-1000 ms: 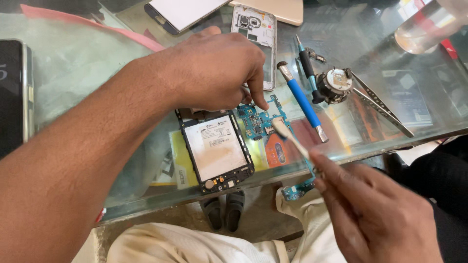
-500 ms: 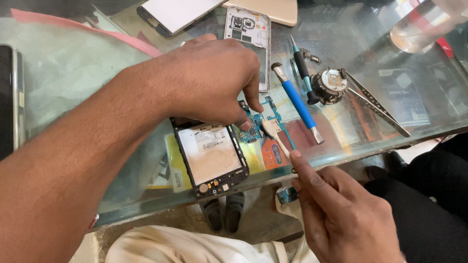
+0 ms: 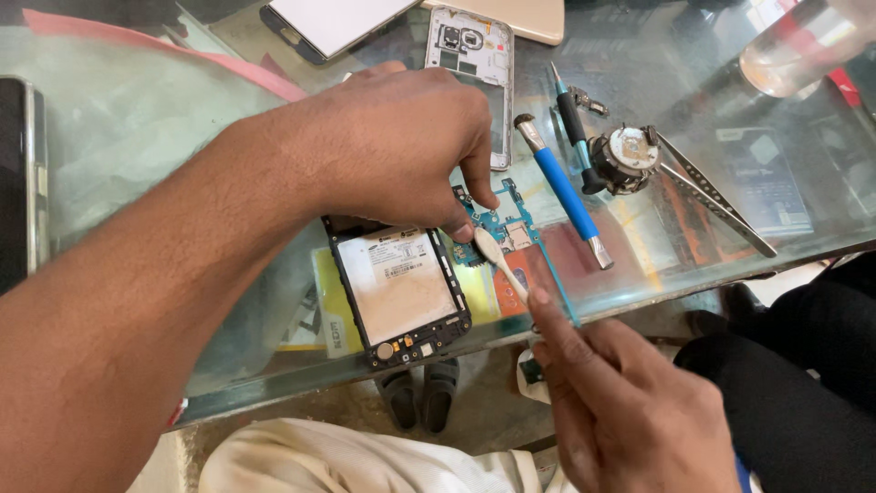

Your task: The person cleans a disassembled smartphone motherboard on a glass workbench, scrubbing the circuit board with a brush and scraping it with a blue-handled metal tool, then uses tweezers to work on small components on the board. Disassembled phone parts and repair tools lie around the bench.

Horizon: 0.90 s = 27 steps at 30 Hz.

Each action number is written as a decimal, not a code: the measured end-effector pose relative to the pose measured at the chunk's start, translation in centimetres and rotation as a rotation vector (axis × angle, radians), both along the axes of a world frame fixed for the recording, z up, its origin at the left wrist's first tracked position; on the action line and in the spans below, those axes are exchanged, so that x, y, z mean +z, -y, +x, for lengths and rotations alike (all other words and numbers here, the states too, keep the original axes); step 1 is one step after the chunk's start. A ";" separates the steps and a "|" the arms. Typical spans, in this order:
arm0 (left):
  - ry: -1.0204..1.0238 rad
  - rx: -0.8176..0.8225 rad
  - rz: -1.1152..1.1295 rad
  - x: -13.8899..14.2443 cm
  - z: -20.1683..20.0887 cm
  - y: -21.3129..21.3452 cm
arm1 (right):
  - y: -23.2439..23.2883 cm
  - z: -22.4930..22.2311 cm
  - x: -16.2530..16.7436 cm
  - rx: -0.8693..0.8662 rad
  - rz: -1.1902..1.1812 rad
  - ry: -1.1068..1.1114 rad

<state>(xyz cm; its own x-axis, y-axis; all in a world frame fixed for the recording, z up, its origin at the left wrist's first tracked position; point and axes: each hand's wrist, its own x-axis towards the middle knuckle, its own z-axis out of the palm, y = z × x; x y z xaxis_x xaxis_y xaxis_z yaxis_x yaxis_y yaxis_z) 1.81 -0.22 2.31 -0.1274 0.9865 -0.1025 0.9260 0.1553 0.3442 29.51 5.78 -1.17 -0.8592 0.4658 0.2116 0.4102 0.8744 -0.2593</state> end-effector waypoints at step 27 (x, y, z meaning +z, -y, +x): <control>0.013 0.016 -0.006 0.4 0.3 0.0 | -0.6 -0.6 0.1 -0.115 0.021 -0.014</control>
<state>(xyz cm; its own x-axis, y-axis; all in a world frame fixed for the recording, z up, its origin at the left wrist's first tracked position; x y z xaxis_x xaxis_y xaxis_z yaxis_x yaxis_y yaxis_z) 2.09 -0.24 2.68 -0.1416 0.9837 -0.1104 0.9190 0.1721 0.3548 28.87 6.38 -1.09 -0.7974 0.5562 0.2342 0.5042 0.8272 -0.2479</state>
